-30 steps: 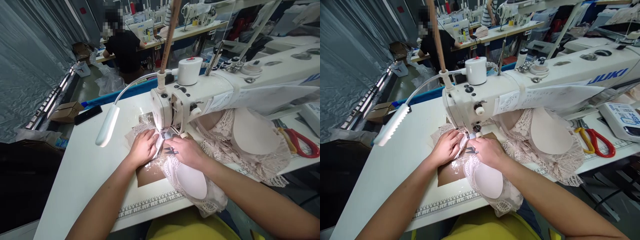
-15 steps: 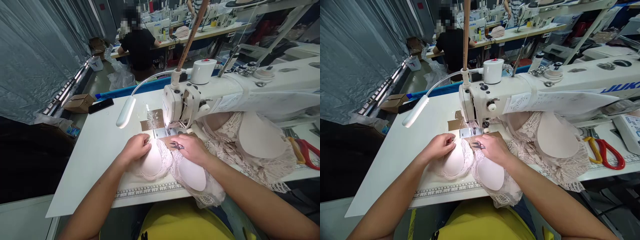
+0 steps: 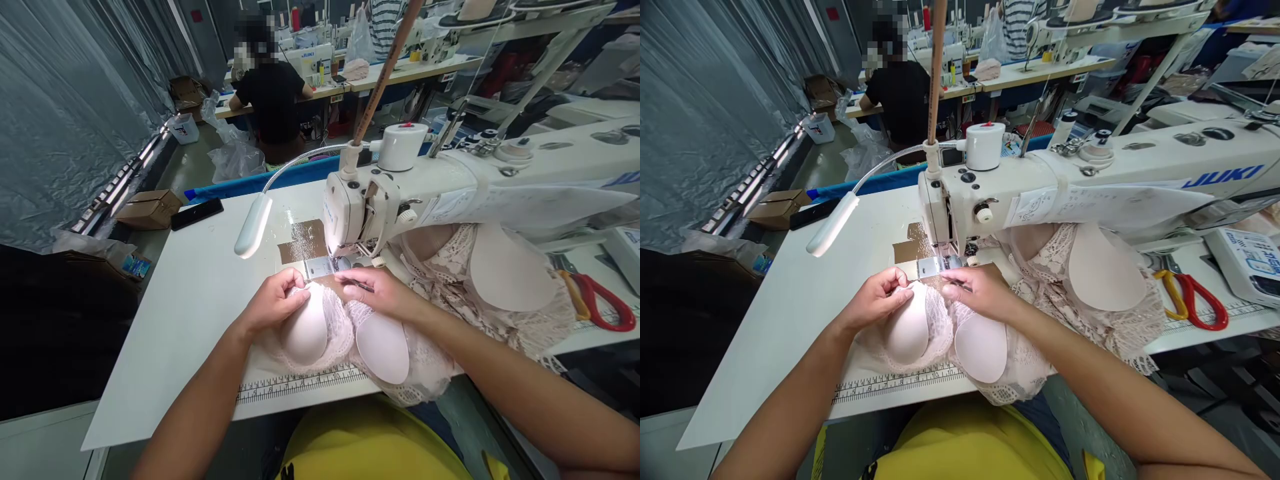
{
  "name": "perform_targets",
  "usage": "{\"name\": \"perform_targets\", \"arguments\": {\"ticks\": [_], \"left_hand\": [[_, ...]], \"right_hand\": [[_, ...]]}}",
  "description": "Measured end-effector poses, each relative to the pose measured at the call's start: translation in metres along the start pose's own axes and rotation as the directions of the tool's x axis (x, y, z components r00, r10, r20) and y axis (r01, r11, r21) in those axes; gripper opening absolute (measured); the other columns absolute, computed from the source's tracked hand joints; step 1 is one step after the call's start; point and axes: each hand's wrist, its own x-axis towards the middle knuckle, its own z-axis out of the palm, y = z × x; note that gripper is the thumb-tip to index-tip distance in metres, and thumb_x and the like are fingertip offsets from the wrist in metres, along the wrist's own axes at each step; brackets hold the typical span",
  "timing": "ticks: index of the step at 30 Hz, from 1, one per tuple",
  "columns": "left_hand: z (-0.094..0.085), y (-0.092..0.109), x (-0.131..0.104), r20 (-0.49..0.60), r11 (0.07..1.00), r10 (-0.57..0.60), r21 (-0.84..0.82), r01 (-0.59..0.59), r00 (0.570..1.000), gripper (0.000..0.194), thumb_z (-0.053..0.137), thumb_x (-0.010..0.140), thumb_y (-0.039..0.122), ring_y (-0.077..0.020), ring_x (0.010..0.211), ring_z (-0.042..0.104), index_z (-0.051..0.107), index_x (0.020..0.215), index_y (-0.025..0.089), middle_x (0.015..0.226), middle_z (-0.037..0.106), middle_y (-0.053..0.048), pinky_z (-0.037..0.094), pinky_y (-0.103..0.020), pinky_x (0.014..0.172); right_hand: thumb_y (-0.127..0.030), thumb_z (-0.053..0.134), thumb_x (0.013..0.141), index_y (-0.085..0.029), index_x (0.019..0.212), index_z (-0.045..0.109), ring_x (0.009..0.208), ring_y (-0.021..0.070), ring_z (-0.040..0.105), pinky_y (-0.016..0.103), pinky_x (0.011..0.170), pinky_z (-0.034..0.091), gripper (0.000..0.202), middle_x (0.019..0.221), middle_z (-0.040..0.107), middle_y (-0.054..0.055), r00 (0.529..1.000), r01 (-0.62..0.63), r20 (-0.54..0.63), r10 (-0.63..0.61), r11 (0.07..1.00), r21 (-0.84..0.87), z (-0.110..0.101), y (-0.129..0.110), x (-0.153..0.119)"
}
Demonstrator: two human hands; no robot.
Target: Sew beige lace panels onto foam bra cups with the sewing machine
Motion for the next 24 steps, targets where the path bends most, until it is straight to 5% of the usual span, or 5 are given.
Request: {"name": "perform_targets", "arguments": {"ticks": [3,7,10,15,24], "left_hand": [[0.005,0.003,-0.001,0.035,0.993,0.025,-0.114,-0.021,0.999,0.019,0.063,0.08,0.029,-0.0114,0.072,0.047,0.049,0.087,0.019,0.083,0.051,0.001,0.039,-0.023,0.066],[0.005,0.006,-0.003,0.065,0.978,0.002,-0.209,0.012,0.998,0.032,0.068,0.077,0.029,-0.0106,0.068,0.046,0.052,0.103,0.02,0.077,0.047,0.003,0.038,-0.022,0.062],[0.002,0.003,-0.004,0.085,0.974,-0.073,-0.206,0.09,0.994,0.029,0.07,0.076,0.031,-0.0082,0.058,0.04,0.057,0.099,0.018,0.064,0.04,0.006,0.033,-0.02,0.054],[0.0,0.0,-0.003,0.156,0.955,-0.182,-0.208,0.212,0.971,0.025,0.069,0.077,0.038,-0.012,0.067,0.052,0.067,0.08,0.013,0.072,0.058,-0.001,0.04,-0.022,0.059],[0.005,0.005,-0.003,0.209,0.884,-0.209,-0.377,0.276,0.955,0.028,0.071,0.076,0.037,-0.0181,0.075,0.062,0.074,0.089,0.012,0.084,0.07,-0.008,0.05,-0.027,0.067]], "right_hand": [[-0.039,0.061,0.082,-0.016,0.101,0.07,0.078,0.0195,0.063,0.03,0.066,0.049,0.031,0.093,0.07,0.007,0.994,-0.014,0.112,0.013,1.0,0.005,0.007,-0.022,0.005],[-0.034,0.057,0.084,-0.015,0.072,0.065,0.064,0.0148,0.056,0.025,0.059,0.043,0.024,0.068,0.063,0.002,0.999,0.045,0.026,-0.046,0.997,0.058,0.027,-0.028,0.011],[-0.032,0.057,0.085,-0.015,0.081,0.066,0.069,0.0149,0.057,0.025,0.064,0.044,0.02,0.074,0.064,0.002,0.997,0.078,0.008,-0.079,0.99,0.117,0.037,-0.021,0.011],[-0.032,0.055,0.087,-0.016,0.09,0.067,0.076,0.0166,0.06,0.027,0.069,0.046,0.021,0.082,0.067,0.004,0.996,0.087,0.011,-0.089,0.988,0.131,0.038,-0.016,0.009],[-0.042,0.048,0.092,-0.018,0.115,0.064,0.111,0.0234,0.059,0.04,0.099,0.043,0.038,0.117,0.066,0.009,0.99,0.068,0.104,-0.095,0.969,0.236,0.024,-0.002,0.01]]}}
